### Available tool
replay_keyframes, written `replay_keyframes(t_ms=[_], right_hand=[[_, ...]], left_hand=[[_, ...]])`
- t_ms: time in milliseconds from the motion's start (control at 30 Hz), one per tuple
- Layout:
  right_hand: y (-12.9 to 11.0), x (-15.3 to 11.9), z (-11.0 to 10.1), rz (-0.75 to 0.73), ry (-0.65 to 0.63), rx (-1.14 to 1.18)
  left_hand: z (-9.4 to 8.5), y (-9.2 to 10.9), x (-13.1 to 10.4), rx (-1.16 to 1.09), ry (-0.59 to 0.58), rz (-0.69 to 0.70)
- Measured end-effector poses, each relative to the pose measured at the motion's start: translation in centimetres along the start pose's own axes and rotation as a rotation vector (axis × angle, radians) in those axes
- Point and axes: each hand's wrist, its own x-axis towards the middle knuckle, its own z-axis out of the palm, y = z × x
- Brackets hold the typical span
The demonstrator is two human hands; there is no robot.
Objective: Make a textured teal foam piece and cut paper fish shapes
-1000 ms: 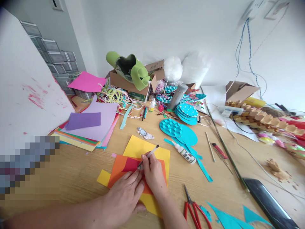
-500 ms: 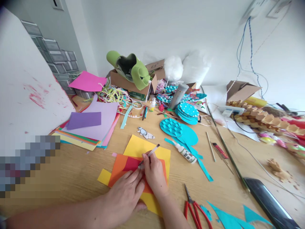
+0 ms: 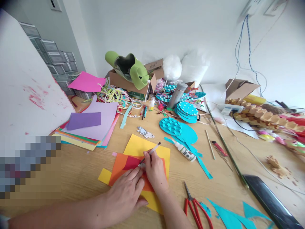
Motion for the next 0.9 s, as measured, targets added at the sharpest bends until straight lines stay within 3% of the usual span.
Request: replay_keyframes(t_ms=[900], right_hand=[[0.44, 0.17, -0.34, -0.023, 0.023, -0.017]], left_hand=[[0.89, 0.16, 0.15, -0.011, 0.023, -0.020]])
